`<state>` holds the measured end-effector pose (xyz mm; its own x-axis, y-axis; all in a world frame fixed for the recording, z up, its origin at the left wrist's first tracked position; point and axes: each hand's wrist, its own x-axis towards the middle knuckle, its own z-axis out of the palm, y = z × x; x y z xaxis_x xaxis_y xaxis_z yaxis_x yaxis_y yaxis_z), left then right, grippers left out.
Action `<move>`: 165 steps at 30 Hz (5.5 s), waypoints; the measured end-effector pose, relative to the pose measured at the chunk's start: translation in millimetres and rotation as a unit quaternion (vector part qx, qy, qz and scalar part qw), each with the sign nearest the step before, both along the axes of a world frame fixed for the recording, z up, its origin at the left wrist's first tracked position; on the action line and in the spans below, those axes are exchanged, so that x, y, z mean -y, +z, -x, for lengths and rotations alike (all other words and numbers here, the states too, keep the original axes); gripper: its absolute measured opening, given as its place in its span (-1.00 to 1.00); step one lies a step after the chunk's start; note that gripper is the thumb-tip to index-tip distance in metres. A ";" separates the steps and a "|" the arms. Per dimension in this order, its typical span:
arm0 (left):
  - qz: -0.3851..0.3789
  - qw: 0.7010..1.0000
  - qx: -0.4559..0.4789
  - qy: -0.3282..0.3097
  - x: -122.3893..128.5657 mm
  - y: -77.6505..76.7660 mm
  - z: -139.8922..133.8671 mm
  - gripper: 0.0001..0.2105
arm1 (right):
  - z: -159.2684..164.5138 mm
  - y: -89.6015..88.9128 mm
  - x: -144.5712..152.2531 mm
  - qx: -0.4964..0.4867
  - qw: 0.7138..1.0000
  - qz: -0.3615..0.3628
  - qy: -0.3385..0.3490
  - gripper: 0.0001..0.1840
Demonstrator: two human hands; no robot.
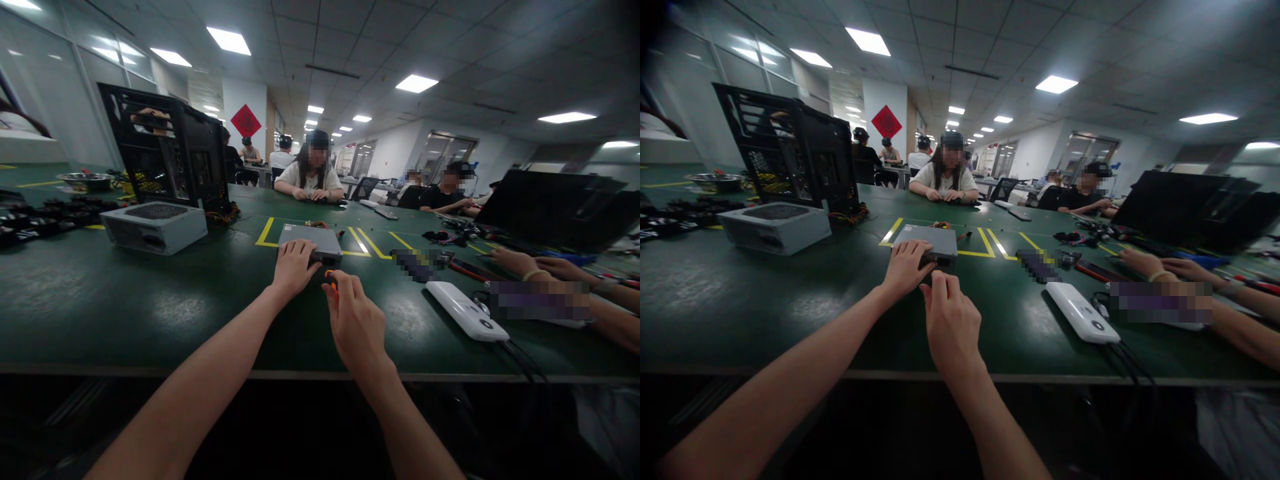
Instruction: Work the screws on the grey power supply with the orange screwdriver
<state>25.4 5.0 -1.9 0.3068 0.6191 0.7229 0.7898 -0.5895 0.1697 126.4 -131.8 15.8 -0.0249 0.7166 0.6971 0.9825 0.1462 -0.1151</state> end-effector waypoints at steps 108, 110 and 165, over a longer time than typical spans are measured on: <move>0.007 1.000 -0.019 -0.003 0.9 1.0 0.4 -0.69 | 4.3 -9.2 10.0 -0.018 0.999 0.044 -0.017 -0.71; 0.004 1.000 -0.017 -0.001 1.2 1.2 0.3 -0.70 | 3.0 -8.7 10.4 -0.021 0.999 0.038 -0.009 -0.71; -0.020 1.000 -0.010 0.003 2.2 -0.6 -0.1 -0.71 | -10.5 -6.4 10.6 -0.020 0.996 0.038 0.077 -0.64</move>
<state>25.5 2.7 -2.5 0.3188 0.5909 0.7411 0.7961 -0.5913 0.1290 136.9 -142.4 9.4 -0.1119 0.7571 0.6436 0.9432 0.2848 -0.1711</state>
